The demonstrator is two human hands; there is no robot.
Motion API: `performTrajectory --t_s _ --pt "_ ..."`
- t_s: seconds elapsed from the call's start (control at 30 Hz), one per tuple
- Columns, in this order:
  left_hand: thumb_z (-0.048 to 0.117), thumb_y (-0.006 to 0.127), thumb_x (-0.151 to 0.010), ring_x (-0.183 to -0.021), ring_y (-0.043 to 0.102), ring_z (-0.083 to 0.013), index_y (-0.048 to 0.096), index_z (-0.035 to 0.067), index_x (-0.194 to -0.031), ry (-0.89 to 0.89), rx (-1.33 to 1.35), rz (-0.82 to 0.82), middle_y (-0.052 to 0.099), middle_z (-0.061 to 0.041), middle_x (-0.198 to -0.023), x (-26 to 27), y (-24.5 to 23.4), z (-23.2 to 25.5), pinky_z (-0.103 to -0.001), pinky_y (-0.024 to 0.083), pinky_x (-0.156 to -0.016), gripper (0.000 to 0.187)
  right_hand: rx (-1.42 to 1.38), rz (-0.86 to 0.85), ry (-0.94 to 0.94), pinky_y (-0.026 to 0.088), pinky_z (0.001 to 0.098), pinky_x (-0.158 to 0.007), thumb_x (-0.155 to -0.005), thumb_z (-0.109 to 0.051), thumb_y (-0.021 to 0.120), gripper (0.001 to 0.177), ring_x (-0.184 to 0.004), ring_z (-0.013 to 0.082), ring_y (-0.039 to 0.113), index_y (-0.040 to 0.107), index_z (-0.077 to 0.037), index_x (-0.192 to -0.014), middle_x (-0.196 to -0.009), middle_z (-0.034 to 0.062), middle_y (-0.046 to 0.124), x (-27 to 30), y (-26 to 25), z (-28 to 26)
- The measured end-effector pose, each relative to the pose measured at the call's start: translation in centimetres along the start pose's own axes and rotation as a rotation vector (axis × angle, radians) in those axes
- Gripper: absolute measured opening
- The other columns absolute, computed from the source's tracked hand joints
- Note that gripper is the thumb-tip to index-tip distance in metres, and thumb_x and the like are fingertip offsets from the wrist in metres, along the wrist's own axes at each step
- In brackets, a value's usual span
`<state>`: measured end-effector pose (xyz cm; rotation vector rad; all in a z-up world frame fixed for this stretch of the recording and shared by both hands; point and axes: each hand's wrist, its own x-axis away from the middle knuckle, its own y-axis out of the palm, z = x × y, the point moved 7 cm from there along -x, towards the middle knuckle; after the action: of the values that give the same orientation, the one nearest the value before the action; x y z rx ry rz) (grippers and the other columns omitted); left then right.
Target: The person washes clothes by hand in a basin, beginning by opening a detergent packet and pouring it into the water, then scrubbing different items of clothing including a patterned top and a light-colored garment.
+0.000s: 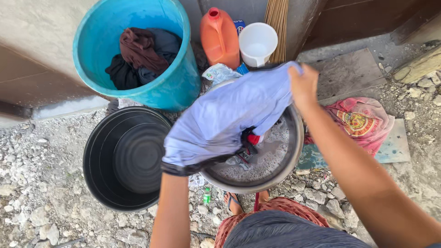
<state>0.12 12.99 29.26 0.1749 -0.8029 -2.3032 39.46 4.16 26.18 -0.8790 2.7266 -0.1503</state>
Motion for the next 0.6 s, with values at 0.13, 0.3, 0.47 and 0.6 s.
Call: performTrajectory --t_s 0.13,0.3,0.47,0.6 --pt "0.032 0.038 -0.105 -0.144 0.043 -0.0266 0.032 0.003 -0.155 -0.059 -0.029 -0.142 0.042 -0.013 -0.159 -0.1 1.0 1.4 -0.039 0.034 -0.122 0.057 -0.276 0.028 0.204 0.037 0.0265 -0.057 -0.096 -0.013 0.065 0.021 -0.064 0.0032 0.044 0.067 -0.002 -0.079 -0.072 -0.0077 0.055 -1.8 -0.5 1.4" --pt "0.032 0.03 -0.109 -0.148 0.039 -0.0262 0.027 0.005 -0.159 -0.082 -0.137 -0.158 0.038 -0.012 -0.162 0.4 1.2 1.2 -0.038 0.03 -0.124 0.057 -0.323 0.024 0.291 0.04 0.0246 -0.061 -0.093 -0.013 0.066 0.015 -0.067 0.0037 0.05 0.072 -0.002 -0.085 -0.076 -0.0065 0.06 -1.3 -0.7 1.3" --pt "0.031 0.032 -0.11 -0.145 0.041 -0.0274 0.029 0.005 -0.158 -0.118 0.346 -0.136 0.04 -0.012 -0.159 0.7 1.6 1.2 -0.041 0.031 -0.123 0.055 -0.418 -0.018 0.366 0.05 0.0261 -0.069 -0.092 -0.012 0.065 0.014 -0.074 0.0075 0.062 0.073 -0.002 -0.089 -0.082 -0.0022 0.07 -1.0 -0.5 1.4" --pt "0.03 0.044 -0.107 -0.143 0.046 -0.026 0.03 0.004 -0.157 -0.018 0.021 -0.108 0.044 -0.013 -0.157 0.6 2.0 1.6 -0.039 0.036 -0.121 0.058 -0.449 -0.118 0.35 0.051 0.0294 -0.074 -0.098 -0.014 0.061 0.017 -0.081 0.0126 0.062 0.067 0.002 -0.096 -0.093 0.005 0.067 -0.7 0.0 1.9"
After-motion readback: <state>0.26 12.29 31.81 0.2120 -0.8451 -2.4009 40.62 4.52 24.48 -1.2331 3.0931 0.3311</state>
